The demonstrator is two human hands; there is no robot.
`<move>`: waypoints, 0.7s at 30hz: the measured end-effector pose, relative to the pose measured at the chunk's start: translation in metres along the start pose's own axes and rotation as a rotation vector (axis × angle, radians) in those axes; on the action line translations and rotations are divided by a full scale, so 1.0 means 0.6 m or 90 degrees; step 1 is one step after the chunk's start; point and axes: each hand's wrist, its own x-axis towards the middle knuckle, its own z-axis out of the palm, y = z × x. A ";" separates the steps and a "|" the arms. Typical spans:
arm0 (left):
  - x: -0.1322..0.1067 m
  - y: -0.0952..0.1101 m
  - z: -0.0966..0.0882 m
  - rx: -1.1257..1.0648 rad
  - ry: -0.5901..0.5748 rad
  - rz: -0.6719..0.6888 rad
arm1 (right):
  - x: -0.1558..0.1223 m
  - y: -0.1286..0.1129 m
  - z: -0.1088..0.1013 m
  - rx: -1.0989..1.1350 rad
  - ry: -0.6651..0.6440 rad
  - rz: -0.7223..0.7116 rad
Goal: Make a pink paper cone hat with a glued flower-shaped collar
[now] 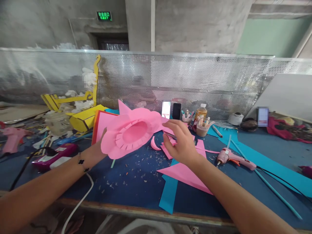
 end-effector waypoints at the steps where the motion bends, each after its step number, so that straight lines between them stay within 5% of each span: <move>1: 0.000 0.000 0.005 -0.012 -0.005 -0.010 | -0.002 -0.002 0.004 0.009 -0.019 -0.005; 7: -0.003 0.001 0.030 -0.102 -0.081 -0.036 | -0.009 -0.013 0.012 0.090 -0.151 0.095; 12: -0.005 -0.009 0.039 -0.129 -0.106 0.027 | -0.014 -0.014 0.023 0.401 -0.265 0.317; 16: -0.007 -0.023 0.047 -0.049 -0.090 0.076 | -0.019 -0.016 0.043 0.609 -0.233 0.421; 21: -0.005 -0.040 0.033 0.120 -0.093 0.120 | -0.019 -0.018 0.049 0.571 -0.135 0.551</move>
